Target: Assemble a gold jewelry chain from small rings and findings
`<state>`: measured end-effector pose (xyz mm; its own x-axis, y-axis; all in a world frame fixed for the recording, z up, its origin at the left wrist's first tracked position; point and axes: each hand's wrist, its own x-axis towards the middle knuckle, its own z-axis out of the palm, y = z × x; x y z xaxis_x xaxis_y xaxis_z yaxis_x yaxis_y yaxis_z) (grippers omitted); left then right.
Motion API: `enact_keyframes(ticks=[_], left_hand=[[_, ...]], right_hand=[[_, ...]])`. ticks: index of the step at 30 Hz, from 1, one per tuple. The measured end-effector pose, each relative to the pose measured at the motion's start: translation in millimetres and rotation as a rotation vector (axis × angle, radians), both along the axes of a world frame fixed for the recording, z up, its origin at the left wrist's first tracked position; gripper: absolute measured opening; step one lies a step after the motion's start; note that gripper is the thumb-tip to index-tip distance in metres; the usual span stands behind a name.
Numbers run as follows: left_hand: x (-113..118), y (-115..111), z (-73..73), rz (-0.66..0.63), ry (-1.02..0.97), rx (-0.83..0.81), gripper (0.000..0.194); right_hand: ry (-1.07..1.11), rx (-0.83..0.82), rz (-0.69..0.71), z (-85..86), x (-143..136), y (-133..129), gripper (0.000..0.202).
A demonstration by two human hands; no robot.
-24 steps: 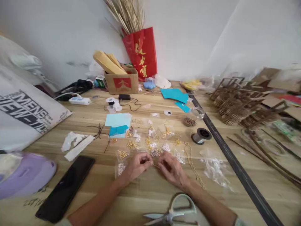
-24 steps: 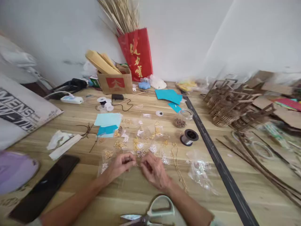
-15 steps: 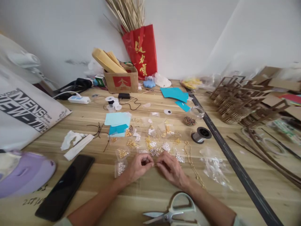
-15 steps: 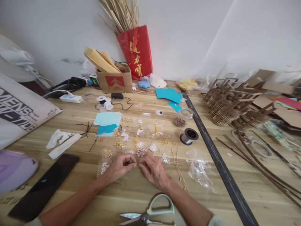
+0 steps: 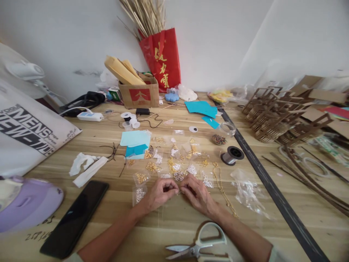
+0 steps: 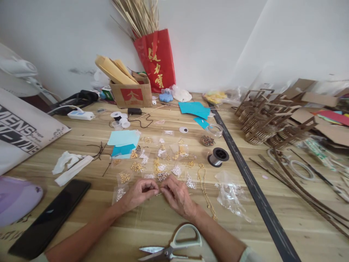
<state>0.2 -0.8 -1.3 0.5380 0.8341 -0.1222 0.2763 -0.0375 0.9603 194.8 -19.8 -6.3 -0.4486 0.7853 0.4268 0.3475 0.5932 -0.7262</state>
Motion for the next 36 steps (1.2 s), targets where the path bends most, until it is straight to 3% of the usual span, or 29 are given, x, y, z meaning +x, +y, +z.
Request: enact_keyframes(ticks=[9, 27, 31, 36], left_hand=[[-1, 2, 6.7, -0.024, -0.001, -0.077, 0.016], [0, 2, 9.1, -0.032, 0.011, -0.059, 0.015], [3, 3, 14.4, -0.006, -0.006, -0.109, 0.017], [5, 3, 17.1, 0.036, -0.001, -0.150, 0.021]], right_hand=[[0.066, -0.073, 0.014, 1.3, 0, 2, 0.013], [0.072, -0.094, 0.023, 4.5, 0, 3, 0.018], [0.163, -0.175, -0.097, 1.1, 1, 1, 0.024], [0.343, -0.426, -0.303, 7.1, 3, 2, 0.034]])
